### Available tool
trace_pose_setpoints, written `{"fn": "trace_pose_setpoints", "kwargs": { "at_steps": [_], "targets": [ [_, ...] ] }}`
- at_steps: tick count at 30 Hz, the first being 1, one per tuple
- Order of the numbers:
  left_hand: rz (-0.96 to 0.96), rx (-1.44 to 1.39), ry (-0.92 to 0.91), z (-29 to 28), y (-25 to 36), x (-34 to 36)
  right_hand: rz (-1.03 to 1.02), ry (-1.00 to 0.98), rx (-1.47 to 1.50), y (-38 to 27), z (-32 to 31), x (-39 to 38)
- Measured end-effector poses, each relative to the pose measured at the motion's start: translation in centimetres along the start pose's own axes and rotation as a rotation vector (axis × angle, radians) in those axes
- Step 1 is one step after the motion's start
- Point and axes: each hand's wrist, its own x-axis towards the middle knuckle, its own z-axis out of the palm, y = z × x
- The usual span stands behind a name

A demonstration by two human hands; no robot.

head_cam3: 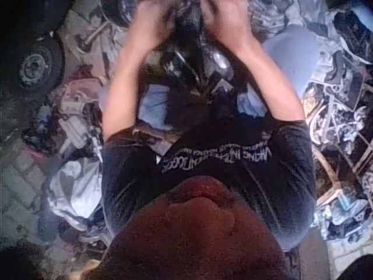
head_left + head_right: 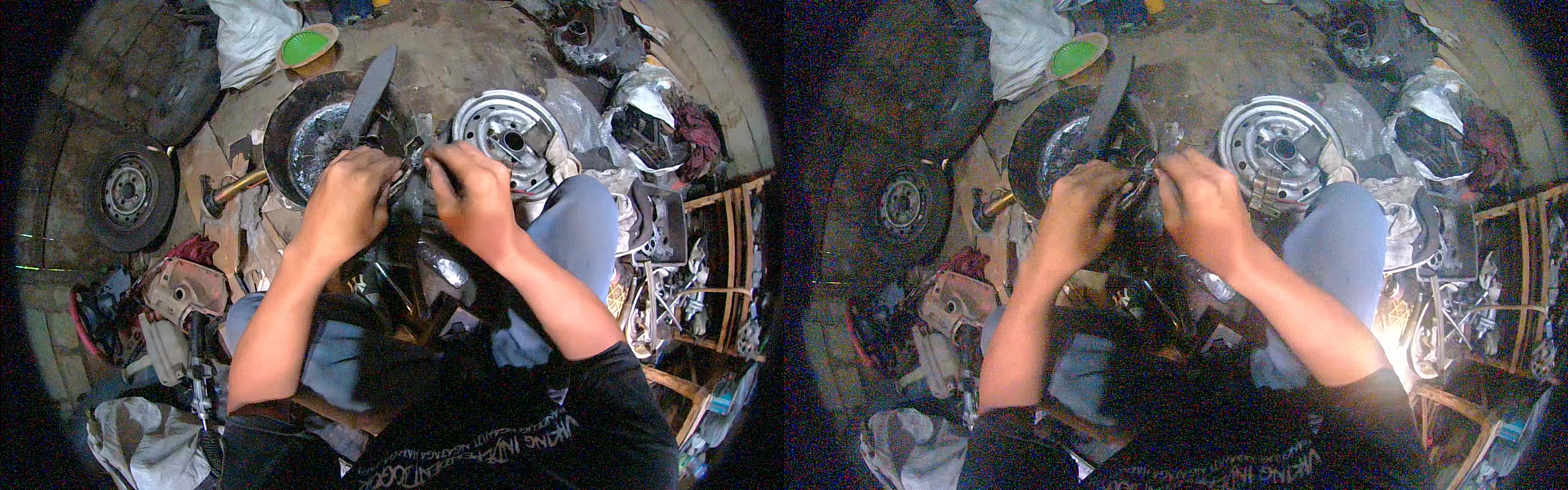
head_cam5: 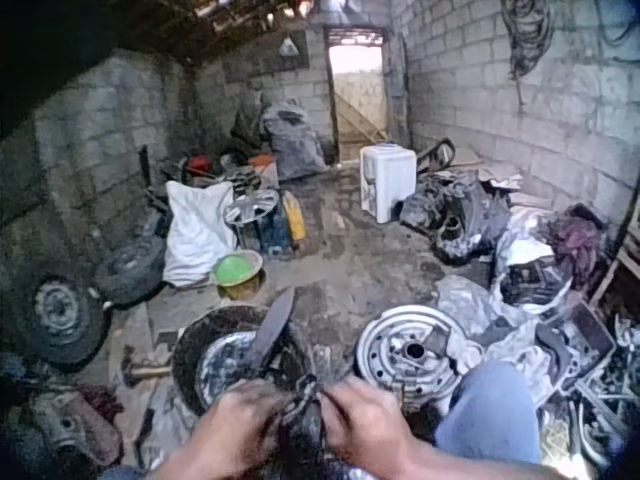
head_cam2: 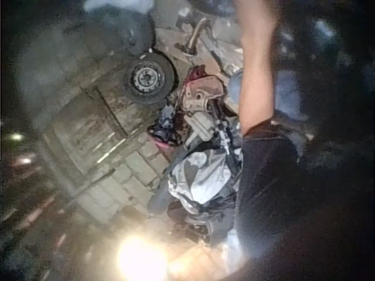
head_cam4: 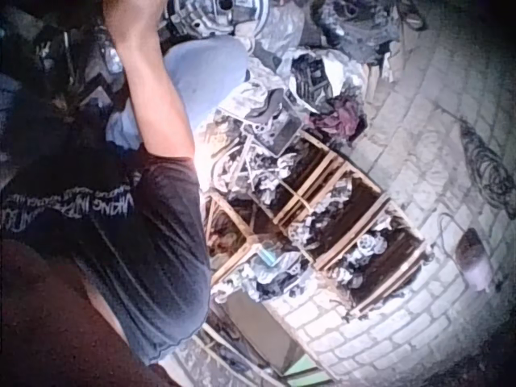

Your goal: The person is sitting on the floor in a cluttered workshop, using a small tool to scrape and clean a metal part. They repeatedly scrape the surface, occasionally applying a liquid from a bottle, and continue the cleaning process throughout the clip.

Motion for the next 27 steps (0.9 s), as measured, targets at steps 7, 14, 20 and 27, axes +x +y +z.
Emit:
{"fn": "trace_pose_setpoints", "kwargs": {
  "at_steps": [7, 14, 20, 27],
  "targets": [
    [-0.005, 0.015, -0.019, -0.3, 0.4, -0.2, 0.421, -0.121, 0.133, -0.7, -2.6, 0.9],
    [-0.011, 0.02, -0.073, -0.8, 0.6, 0.1, 0.721, -0.207, 0.513, -0.1, -4.5, 2.1],
    [0.03, 0.066, -0.102, -1.2, 0.5, 0.2, 0.599, -0.143, 0.712, 1.6, -3.5, 1.5],
    [0.098, 0.036, -0.103, -1.5, 0.0, 0.6, 0.617, -0.25, 0.509, 1.8, -2.4, 0.5]
  ]
}}
